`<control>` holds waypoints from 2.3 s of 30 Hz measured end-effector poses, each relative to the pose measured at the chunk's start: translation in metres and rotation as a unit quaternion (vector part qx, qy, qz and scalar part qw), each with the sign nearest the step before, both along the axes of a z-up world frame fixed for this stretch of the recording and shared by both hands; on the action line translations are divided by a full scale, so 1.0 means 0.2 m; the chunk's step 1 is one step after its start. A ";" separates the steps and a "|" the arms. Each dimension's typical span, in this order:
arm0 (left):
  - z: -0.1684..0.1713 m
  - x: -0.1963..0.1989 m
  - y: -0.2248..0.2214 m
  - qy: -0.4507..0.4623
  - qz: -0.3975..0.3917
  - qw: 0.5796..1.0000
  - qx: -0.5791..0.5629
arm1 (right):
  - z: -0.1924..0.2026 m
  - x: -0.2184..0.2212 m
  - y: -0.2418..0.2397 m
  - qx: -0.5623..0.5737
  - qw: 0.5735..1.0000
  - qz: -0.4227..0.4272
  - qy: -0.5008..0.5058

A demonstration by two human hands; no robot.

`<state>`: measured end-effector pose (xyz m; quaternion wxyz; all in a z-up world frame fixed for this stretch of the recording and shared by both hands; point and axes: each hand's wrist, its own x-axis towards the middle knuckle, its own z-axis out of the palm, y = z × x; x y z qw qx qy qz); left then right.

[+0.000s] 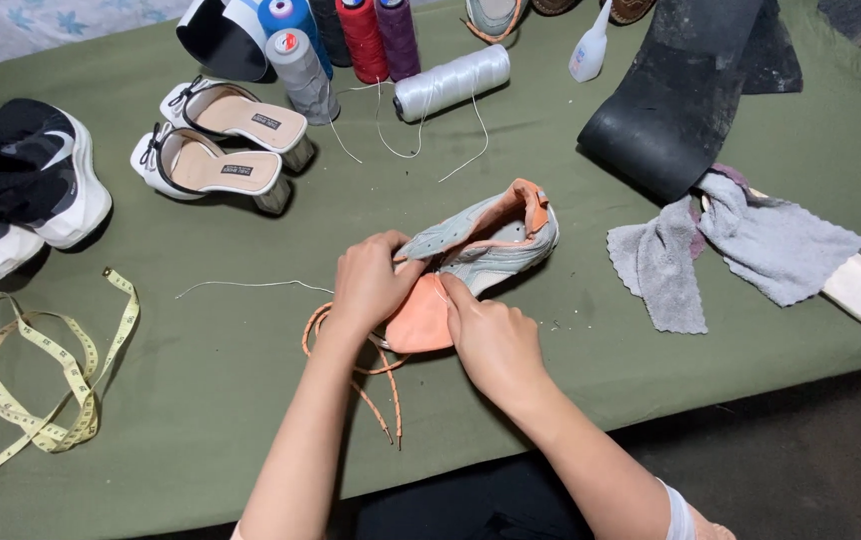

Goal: Hand-sewing a side panel onto a sneaker using a needle, thread, and an awl on a repair bench.

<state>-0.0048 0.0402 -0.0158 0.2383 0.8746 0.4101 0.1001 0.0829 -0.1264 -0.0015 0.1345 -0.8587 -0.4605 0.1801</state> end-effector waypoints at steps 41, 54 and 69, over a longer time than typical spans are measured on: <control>-0.03 0.01 -0.03 -0.044 0.023 0.994 -0.096 | 0.21 0.01 0.01 -0.078 0.983 -0.072 0.148; -0.03 0.05 0.03 -0.026 0.056 0.997 -0.043 | 0.23 0.03 0.03 -0.085 0.984 -0.071 0.140; -0.03 0.04 0.01 -0.043 0.045 0.997 -0.034 | 0.19 0.03 0.05 -0.092 0.986 -0.053 0.126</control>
